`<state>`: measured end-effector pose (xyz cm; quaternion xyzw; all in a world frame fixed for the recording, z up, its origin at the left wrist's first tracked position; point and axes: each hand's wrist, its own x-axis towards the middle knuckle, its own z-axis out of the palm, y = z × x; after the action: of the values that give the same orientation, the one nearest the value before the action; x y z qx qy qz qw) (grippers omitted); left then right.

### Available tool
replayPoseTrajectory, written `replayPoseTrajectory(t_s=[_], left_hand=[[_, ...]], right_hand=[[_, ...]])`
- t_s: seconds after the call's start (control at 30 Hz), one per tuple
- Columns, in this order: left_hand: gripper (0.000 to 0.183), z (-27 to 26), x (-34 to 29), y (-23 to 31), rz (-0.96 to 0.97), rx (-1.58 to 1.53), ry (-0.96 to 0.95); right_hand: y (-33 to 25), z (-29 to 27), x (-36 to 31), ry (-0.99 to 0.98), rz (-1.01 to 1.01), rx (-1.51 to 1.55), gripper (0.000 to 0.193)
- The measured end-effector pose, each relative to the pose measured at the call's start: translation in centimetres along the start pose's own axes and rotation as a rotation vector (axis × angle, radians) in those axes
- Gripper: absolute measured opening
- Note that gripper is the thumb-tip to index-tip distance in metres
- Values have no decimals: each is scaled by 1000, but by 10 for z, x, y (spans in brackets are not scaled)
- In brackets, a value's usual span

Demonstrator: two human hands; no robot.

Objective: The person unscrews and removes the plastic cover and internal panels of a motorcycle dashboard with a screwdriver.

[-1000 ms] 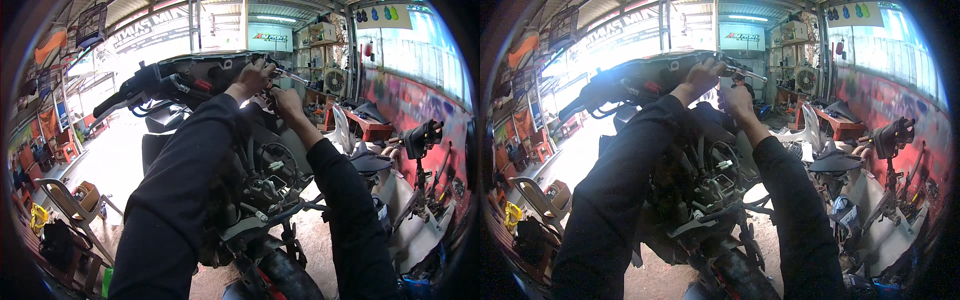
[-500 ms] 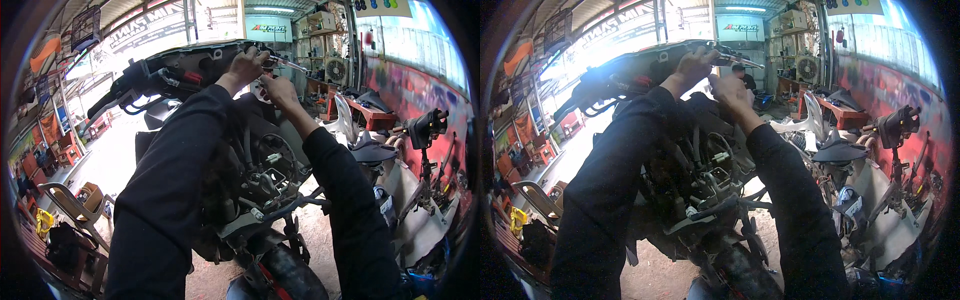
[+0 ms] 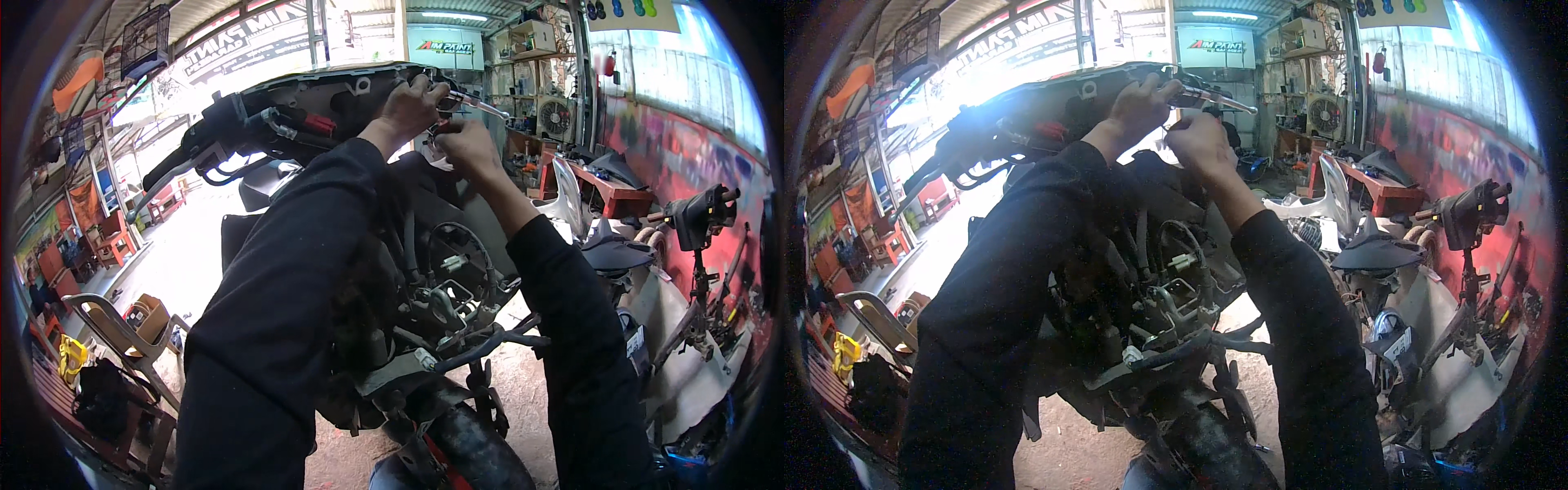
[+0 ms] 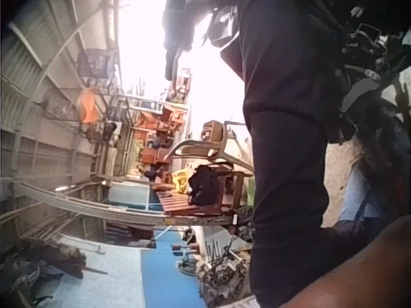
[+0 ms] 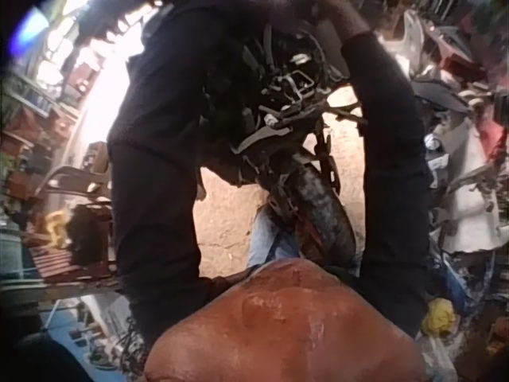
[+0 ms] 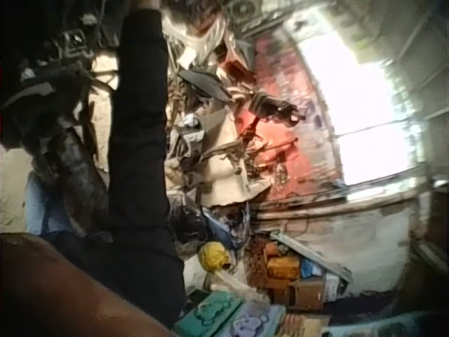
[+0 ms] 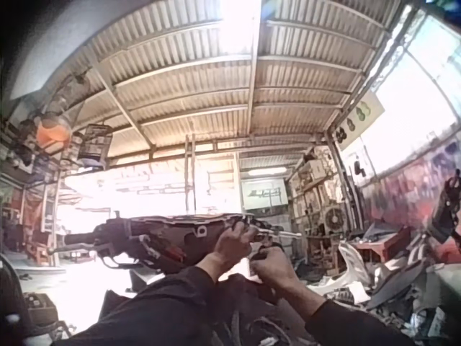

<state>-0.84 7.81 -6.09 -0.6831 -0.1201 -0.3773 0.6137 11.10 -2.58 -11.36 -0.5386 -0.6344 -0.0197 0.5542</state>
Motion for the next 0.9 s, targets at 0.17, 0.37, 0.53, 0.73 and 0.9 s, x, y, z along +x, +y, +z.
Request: replayPoseTrajectory(t_s=[0.17, 0.37, 0.53, 0.73, 0.9], left_hand=[[13, 4, -6, -5, -13, 28, -15], [21, 13, 8, 6, -86, 4, 73], [24, 9, -2, -2, -31, 10, 68], [30, 7, 6, 4, -100, -88, 68], [25, 9, 3, 4, -86, -78, 90]], right_hand=[[-2, 13, -16, 282, -550, -433, 29], [10, 1, 27, -223, 352, -24, 42], [-10, 9, -13, 104, -225, -416, 30], [-4, 13, -12, 216, -282, -535, 30], [-3, 13, -17, 182, -342, -518, 46]])
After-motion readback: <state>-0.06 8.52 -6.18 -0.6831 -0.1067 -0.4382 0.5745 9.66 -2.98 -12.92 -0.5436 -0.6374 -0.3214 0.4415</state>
